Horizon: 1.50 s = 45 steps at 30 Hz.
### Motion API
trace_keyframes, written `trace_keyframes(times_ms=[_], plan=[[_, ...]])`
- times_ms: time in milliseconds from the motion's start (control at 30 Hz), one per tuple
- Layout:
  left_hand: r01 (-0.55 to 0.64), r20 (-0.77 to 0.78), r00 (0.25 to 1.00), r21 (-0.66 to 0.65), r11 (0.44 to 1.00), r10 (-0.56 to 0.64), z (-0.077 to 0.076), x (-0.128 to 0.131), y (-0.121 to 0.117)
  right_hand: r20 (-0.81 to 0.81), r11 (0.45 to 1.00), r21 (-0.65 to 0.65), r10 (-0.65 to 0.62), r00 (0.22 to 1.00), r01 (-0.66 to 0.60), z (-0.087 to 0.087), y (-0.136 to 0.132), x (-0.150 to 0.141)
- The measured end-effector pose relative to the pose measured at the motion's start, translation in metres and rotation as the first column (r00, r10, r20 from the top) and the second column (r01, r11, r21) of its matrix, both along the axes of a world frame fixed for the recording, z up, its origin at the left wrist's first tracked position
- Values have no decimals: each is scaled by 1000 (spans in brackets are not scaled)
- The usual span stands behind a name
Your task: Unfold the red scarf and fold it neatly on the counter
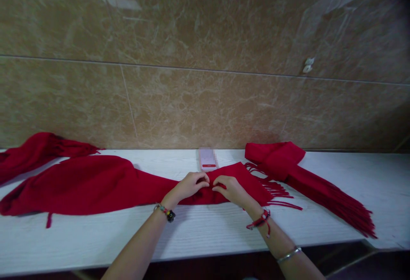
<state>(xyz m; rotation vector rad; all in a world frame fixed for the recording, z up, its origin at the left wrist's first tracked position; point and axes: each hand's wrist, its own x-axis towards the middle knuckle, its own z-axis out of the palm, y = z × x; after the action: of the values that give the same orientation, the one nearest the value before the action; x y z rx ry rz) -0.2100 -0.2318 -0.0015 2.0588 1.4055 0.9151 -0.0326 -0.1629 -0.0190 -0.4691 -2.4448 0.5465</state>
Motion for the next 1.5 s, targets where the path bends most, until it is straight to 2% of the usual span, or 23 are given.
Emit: trace_keyframes(times_ms=[333, 533, 767, 900, 1100, 1233, 1333, 1500], plan=[[28, -30, 999, 14, 1000, -27, 0, -5, -3, 9, 999, 37, -7, 1000, 6, 2, -2, 2], [49, 68, 997, -13, 999, -48, -4, -3, -1, 36, 998, 61, -14, 999, 12, 2, -3, 3], [1, 58, 998, 12, 1000, -2, -3, -1, 1, 17, 985, 171, -30, 999, 26, -6, -1, -6], [-1, 13, 1000, -53, 999, 1, 1, -3, -2, 2, 984, 178, -30, 1000, 29, -9, 0, -7], [88, 32, 996, -63, 994, -86, 4, -4, -5, -16, 985, 171, 27, 1000, -24, -7, -2, -3], [56, 47, 998, -105, 993, -52, 5, -5, -7, -36, 990, 134, 46, 998, -41, -5, -4, -2], [24, 2, 1000, -95, 995, -24, 7, -4, -7, -33, 991, 126, 51, 998, -47, -5, -4, -2], [95, -6, 995, -67, 993, -96, 7, -3, -7, -2, 989, 136, 58, 998, -58, -7, -3, -1]])
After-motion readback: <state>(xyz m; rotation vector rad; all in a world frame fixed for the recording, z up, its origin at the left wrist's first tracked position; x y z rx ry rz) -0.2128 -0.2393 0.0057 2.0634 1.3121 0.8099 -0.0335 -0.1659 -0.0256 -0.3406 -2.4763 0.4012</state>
